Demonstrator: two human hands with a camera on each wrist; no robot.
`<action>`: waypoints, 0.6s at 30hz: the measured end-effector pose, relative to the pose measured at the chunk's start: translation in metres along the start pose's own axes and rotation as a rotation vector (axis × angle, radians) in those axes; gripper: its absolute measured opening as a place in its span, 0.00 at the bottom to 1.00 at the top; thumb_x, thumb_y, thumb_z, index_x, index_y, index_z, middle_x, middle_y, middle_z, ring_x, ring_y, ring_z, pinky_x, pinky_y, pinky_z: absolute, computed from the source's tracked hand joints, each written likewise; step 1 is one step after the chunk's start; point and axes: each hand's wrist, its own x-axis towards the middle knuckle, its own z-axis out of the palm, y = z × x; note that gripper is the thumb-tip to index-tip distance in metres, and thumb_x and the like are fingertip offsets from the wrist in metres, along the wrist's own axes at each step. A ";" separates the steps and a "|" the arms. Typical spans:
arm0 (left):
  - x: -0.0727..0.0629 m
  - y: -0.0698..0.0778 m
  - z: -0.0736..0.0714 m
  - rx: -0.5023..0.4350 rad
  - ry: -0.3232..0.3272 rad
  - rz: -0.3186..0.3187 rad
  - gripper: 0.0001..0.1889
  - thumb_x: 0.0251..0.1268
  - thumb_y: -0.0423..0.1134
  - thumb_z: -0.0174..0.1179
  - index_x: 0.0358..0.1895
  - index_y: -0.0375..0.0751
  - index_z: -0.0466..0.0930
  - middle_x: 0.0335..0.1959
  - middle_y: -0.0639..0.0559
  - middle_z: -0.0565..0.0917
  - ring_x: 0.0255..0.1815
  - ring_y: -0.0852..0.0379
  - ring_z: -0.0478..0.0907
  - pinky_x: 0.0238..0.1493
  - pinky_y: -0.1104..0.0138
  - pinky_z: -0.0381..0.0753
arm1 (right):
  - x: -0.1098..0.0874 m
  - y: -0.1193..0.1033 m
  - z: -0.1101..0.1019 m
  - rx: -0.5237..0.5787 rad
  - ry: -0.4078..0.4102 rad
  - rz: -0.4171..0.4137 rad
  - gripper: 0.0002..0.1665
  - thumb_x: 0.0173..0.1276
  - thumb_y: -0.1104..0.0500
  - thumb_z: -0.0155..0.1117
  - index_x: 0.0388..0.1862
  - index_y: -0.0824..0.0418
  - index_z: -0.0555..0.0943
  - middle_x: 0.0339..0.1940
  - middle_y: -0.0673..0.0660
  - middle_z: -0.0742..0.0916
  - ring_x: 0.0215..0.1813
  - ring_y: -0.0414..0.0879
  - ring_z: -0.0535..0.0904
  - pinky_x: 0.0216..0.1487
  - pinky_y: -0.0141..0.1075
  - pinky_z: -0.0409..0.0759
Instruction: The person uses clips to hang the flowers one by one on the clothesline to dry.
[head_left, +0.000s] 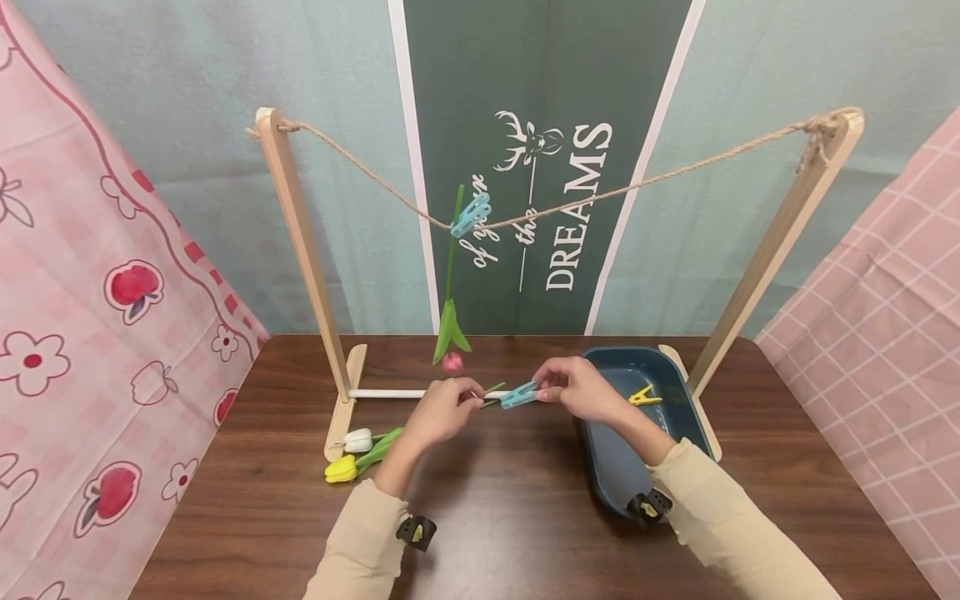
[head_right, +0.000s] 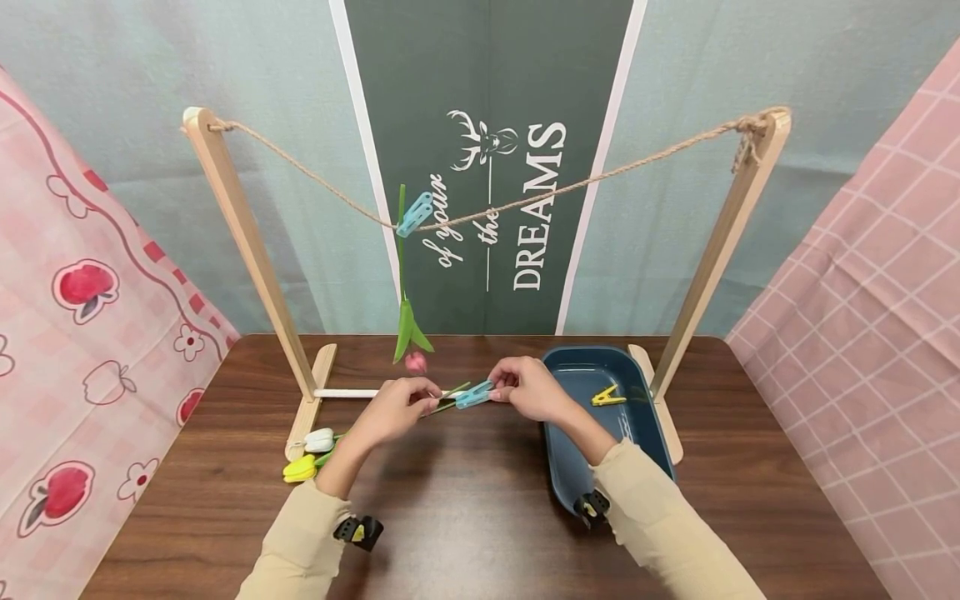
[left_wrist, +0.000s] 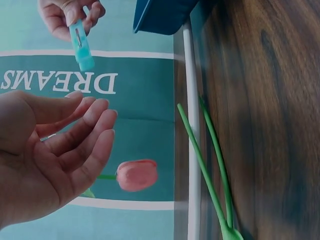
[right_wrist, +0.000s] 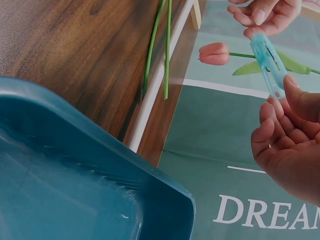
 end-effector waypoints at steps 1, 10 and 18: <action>0.000 -0.001 -0.001 0.001 0.000 -0.009 0.04 0.57 0.31 0.59 0.34 0.35 0.81 0.22 0.53 0.80 0.22 0.61 0.72 0.27 0.69 0.71 | 0.000 0.000 0.000 -0.003 0.004 0.002 0.04 0.55 0.69 0.66 0.31 0.66 0.81 0.22 0.50 0.78 0.27 0.45 0.71 0.27 0.37 0.71; -0.002 -0.015 -0.006 0.037 0.035 -0.071 0.03 0.55 0.30 0.60 0.33 0.36 0.81 0.21 0.53 0.79 0.23 0.59 0.72 0.29 0.66 0.71 | 0.000 -0.001 -0.004 -0.040 0.057 0.008 0.03 0.55 0.68 0.65 0.30 0.64 0.81 0.21 0.50 0.79 0.26 0.44 0.71 0.25 0.34 0.70; -0.006 -0.026 -0.001 0.058 0.055 -0.122 0.02 0.53 0.29 0.61 0.31 0.35 0.81 0.19 0.55 0.76 0.22 0.59 0.70 0.27 0.66 0.70 | -0.002 0.002 -0.006 -0.056 0.082 0.022 0.03 0.55 0.68 0.66 0.29 0.66 0.81 0.21 0.51 0.79 0.26 0.45 0.71 0.28 0.37 0.69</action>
